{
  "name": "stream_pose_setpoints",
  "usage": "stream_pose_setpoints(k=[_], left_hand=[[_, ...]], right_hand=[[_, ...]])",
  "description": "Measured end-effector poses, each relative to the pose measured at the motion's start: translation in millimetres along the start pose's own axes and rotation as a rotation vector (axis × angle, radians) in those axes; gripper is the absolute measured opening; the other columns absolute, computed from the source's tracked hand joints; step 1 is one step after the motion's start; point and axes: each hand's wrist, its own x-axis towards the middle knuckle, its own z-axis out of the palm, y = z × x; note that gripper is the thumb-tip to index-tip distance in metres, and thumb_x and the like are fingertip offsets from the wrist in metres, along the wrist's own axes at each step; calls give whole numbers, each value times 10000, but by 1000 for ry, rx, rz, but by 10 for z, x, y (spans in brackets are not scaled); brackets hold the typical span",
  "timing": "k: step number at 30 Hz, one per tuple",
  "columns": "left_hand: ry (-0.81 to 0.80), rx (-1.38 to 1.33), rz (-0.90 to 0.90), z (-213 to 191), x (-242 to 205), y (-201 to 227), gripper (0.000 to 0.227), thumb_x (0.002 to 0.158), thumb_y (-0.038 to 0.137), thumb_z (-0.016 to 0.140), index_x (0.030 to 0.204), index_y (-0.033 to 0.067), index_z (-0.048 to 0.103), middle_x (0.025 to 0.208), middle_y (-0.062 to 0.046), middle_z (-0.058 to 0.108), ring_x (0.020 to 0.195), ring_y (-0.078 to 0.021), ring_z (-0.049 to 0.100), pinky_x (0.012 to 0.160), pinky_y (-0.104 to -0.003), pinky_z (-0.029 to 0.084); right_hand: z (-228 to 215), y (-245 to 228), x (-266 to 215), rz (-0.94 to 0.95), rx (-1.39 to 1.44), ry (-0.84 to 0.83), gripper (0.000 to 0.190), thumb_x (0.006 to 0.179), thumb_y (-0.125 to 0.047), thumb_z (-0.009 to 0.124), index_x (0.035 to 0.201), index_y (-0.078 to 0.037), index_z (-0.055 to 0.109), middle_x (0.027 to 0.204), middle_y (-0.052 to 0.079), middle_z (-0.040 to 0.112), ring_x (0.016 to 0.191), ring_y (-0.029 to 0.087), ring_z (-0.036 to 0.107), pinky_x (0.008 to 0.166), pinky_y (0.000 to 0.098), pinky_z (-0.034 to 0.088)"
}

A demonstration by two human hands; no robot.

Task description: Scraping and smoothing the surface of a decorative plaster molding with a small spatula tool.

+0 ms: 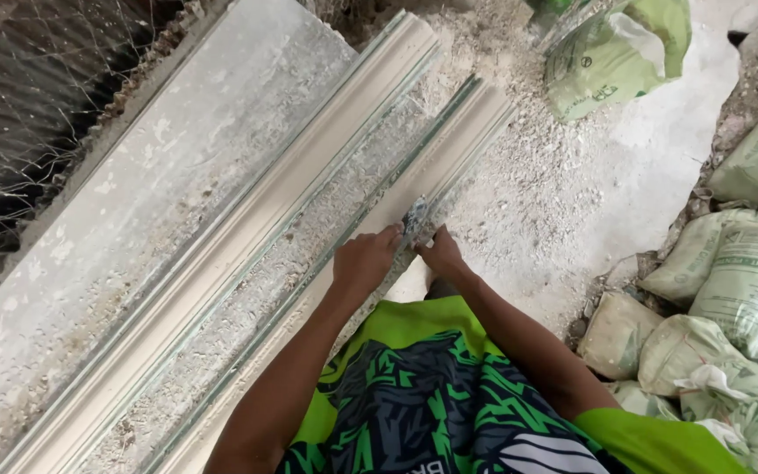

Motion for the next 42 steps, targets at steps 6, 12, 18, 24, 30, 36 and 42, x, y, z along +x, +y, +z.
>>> stream_pose_setpoints(k=[6, 12, 18, 24, 30, 36, 42], left_hand=[[43, 147, 53, 244, -55, -4, 382, 977, 228, 554, 1345, 231, 656, 776, -150, 731, 670, -342, 716, 539, -499, 544], [7, 223, 36, 336, 210, 168, 222, 992, 198, 559, 1122, 129, 725, 887, -119, 754, 801, -322, 749, 651, -472, 586], [-227, -244, -39, 512, 511, -500, 334, 935, 393, 640, 1152, 170, 759, 981, -111, 774, 812, -312, 761, 713, -470, 582], [47, -89, -14, -10, -2, 34, 316, 1003, 380, 559, 1231, 250, 735, 933, -134, 771, 794, -370, 729, 668, -508, 573], [15, 220, 76, 199, 17, -101, 266, 1014, 326, 570, 1206, 211, 714, 803, -157, 708, 689, -353, 708, 576, -516, 553], [12, 72, 40, 52, 57, -27, 282, 982, 367, 594, 1200, 247, 727, 828, -175, 732, 715, -376, 718, 599, -522, 548], [-81, 165, 20, -87, 63, 181, 245, 989, 300, 597, 1171, 194, 722, 837, -179, 740, 746, -375, 728, 616, -507, 560]], right_hand=[[-171, -339, -239, 61, -16, -19, 691, 835, -309, 831, 1334, 20, 483, 1273, 255, 668, 1200, 414, 635, 995, 462, 488], [-71, -181, -119, -6, 112, -41, 679, 805, -339, 770, 1312, 23, 500, 1219, 232, 734, 1170, 359, 699, 1003, 436, 526], [-260, -545, -250, 67, -107, -70, 669, 827, -390, 820, 1333, -39, 557, 1310, 229, 649, 1220, 401, 616, 996, 494, 480], [-79, -127, -40, 4, 13, -10, 752, 804, -381, 814, 1351, 28, 501, 1289, 244, 688, 1214, 402, 649, 989, 471, 531], [-228, -425, -253, 92, 2, -41, 762, 799, -395, 827, 1353, 9, 493, 1299, 238, 667, 1204, 401, 640, 982, 472, 512], [-200, -383, -232, 94, -69, -41, 740, 814, -383, 846, 1309, 45, 501, 1254, 253, 686, 1183, 397, 659, 1002, 479, 475], [-187, -335, -224, 34, 41, -45, 665, 792, -326, 845, 1240, 64, 544, 1203, 264, 710, 1158, 386, 688, 978, 440, 534]])
